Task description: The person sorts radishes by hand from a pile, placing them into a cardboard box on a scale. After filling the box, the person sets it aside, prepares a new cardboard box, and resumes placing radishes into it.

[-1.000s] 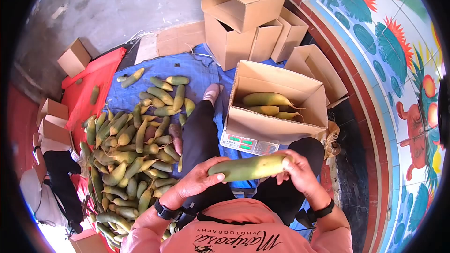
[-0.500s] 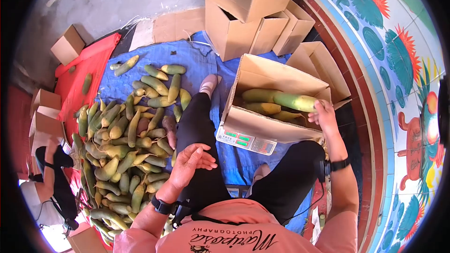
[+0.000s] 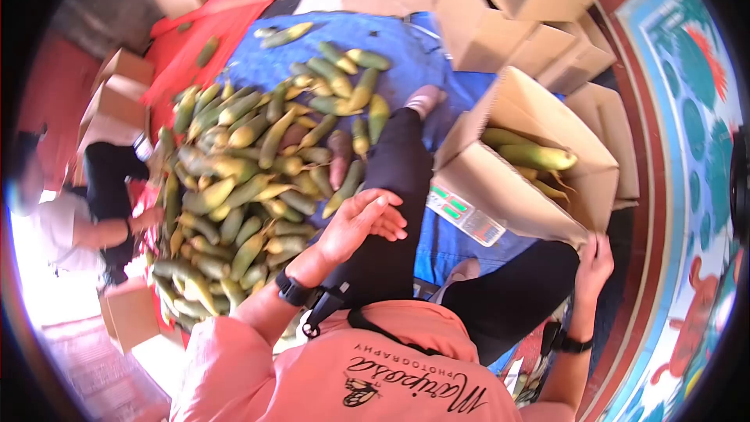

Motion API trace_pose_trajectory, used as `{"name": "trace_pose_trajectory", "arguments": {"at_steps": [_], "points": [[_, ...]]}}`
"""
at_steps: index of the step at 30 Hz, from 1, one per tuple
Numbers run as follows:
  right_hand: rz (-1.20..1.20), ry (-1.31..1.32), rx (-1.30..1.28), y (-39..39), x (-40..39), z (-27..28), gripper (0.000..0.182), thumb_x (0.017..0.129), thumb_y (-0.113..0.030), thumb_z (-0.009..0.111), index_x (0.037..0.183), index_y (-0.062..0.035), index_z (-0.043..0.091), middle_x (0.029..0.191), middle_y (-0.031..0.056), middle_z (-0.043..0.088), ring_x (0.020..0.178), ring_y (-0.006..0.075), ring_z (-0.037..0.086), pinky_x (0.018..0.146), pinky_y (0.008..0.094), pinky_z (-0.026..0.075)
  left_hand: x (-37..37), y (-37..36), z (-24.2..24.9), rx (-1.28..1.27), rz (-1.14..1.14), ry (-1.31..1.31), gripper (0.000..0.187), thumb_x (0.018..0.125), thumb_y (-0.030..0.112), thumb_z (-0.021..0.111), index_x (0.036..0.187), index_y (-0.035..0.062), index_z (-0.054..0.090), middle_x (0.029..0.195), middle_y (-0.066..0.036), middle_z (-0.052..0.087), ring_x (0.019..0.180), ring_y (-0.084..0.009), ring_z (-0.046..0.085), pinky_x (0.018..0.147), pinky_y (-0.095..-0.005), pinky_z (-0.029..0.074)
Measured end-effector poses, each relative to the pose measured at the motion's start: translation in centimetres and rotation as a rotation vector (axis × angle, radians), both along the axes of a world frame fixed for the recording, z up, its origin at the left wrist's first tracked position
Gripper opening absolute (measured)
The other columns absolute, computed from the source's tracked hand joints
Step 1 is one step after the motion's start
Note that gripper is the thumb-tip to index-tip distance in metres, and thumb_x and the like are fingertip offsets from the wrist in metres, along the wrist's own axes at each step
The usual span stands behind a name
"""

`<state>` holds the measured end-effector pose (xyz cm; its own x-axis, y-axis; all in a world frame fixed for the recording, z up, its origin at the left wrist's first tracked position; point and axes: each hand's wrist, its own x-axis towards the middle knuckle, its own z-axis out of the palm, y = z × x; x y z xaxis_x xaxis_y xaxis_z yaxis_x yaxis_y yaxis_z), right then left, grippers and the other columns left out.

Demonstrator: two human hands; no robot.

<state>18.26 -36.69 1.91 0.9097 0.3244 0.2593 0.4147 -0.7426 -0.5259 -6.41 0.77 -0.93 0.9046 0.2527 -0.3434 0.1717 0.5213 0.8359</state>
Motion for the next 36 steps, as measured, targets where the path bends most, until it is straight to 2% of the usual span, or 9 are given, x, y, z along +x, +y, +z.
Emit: {"name": "trace_pose_trajectory", "arguments": {"at_steps": [1, 3, 10, 12, 14, 15, 17, 27, 36], "points": [[-0.065, 0.133, -0.018, -1.3, -1.0, -0.9, 0.009, 0.091, -0.002, 0.054, 0.095, 0.0024, 0.061, 0.084, 0.0148, 0.06, 0.071, 0.023, 0.059, 0.066, 0.0331, 0.048, -0.7, 0.4, 0.0, 0.003, 0.026, 0.021, 0.033, 0.1, 0.031, 0.045, 0.113, 0.002, 0.055, 0.092, -0.014, 0.066, 0.081, -0.0222, 0.068, 0.073, -0.0302, 0.055], [0.158, -0.281, -0.122, -1.7, -2.9, -2.4, 0.008, 0.089, -0.002, 0.055, 0.093, 0.0025, 0.061, 0.085, 0.0162, 0.059, 0.075, 0.0293, 0.059, 0.07, 0.0363, 0.048, -2.7, 1.7, -1.3, 0.013, 0.113, 0.072, 0.032, 0.1, 0.031, 0.047, 0.109, 0.0024, 0.058, 0.088, -0.013, 0.066, 0.077, -0.0211, 0.068, 0.07, -0.0295, 0.054], [0.122, -0.256, -0.159, -0.8, -4.6, -2.7, 0.008, 0.09, -0.004, 0.055, 0.092, 0.0018, 0.061, 0.087, 0.0163, 0.06, 0.082, 0.032, 0.059, 0.077, 0.0379, 0.047, -15.8, 7.4, -13.2, 0.362, 0.353, 0.632, 0.046, 0.098, 0.044, 0.044, 0.104, 0.0013, 0.061, 0.086, -0.01, 0.068, 0.076, -0.0193, 0.066, 0.071, -0.0304, 0.051], [0.129, -0.269, -0.166, -0.5, -4.5, -2.7, 0.008, 0.09, -0.004, 0.055, 0.092, 0.0016, 0.061, 0.088, 0.0163, 0.06, 0.082, 0.0323, 0.059, 0.077, 0.0384, 0.047, -21.5, 9.2, -17.0, 0.608, 0.178, 0.936, 0.035, 0.094, 0.036, 0.049, 0.107, 0.0051, 0.06, 0.091, -0.01, 0.066, 0.081, -0.0219, 0.065, 0.071, -0.0315, 0.052], [0.148, -0.295, -0.165, -0.2, -4.4, -2.7, 0.007, 0.089, -0.003, 0.056, 0.092, 0.0015, 0.061, 0.086, 0.0159, 0.059, 0.081, 0.0323, 0.058, 0.076, 0.0386, 0.047, -28.2, 9.8, -22.4, 1.473, -0.484, 1.106, 0.031, 0.086, 0.031, 0.057, 0.101, 0.0051, 0.062, 0.097, -0.013, 0.063, 0.092, -0.0287, 0.063, 0.082, -0.0381, 0.051], [0.159, -0.323, -0.163, -0.1, -4.5, -2.8, 0.006, 0.088, -0.002, 0.056, 0.091, 0.0015, 0.061, 0.085, 0.0156, 0.059, 0.08, 0.0322, 0.058, 0.074, 0.0387, 0.047, -28.9, 8.8, -21.7, 1.469, -0.487, 1.111, 0.031, 0.086, 0.031, 0.057, 0.101, 0.0051, 0.062, 0.097, -0.013, 0.063, 0.092, -0.0287, 0.063, 0.082, -0.0381, 0.051], [0.164, -0.323, -0.177, 0.0, -4.4, -2.7, 0.006, 0.088, -0.002, 0.056, 0.092, 0.0015, 0.061, 0.085, 0.0155, 0.059, 0.08, 0.0322, 0.058, 0.075, 0.0386, 0.047, -29.7, 7.2, -19.7, 1.024, 0.118, 1.457, 0.04, 0.079, 0.029, 0.064, 0.111, 0.0059, 0.059, 0.115, -0.015, 0.056, 0.113, -0.0323, 0.053, 0.095, -0.0422, 0.044], [0.154, -0.29, -0.238, 0.0, -4.4, -2.8, 0.006, 0.088, -0.002, 0.057, 0.092, 0.0011, 0.061, 0.085, 0.0147, 0.058, 0.079, 0.0311, 0.058, 0.074, 0.0376, 0.047, -31.5, 10.8, -22.7, 1.093, -0.041, 1.551, 0.072, 0.076, 0.028, 0.072, 0.137, 0.007, 0.039, 0.142, -0.013, 0.039, 0.134, -0.0282, 0.035, 0.106, -0.0403, 0.036], [0.146, -0.266, -0.236, 0.4, -4.5, -2.7, 0.006, 0.087, -0.001, 0.057, 0.091, -0.0001, 0.061, 0.082, 0.0129, 0.056, 0.074, 0.028, 0.056, 0.068, 0.0364, 0.046, -28.7, 11.0, -20.3, 1.305, -0.296, 1.579, 0.051, 0.068, 0.021, 0.075, 0.113, 0.0117, 0.053, 0.117, -0.012, 0.049, 0.114, -0.0289, 0.048, 0.09, -0.0411, 0.045]]}}
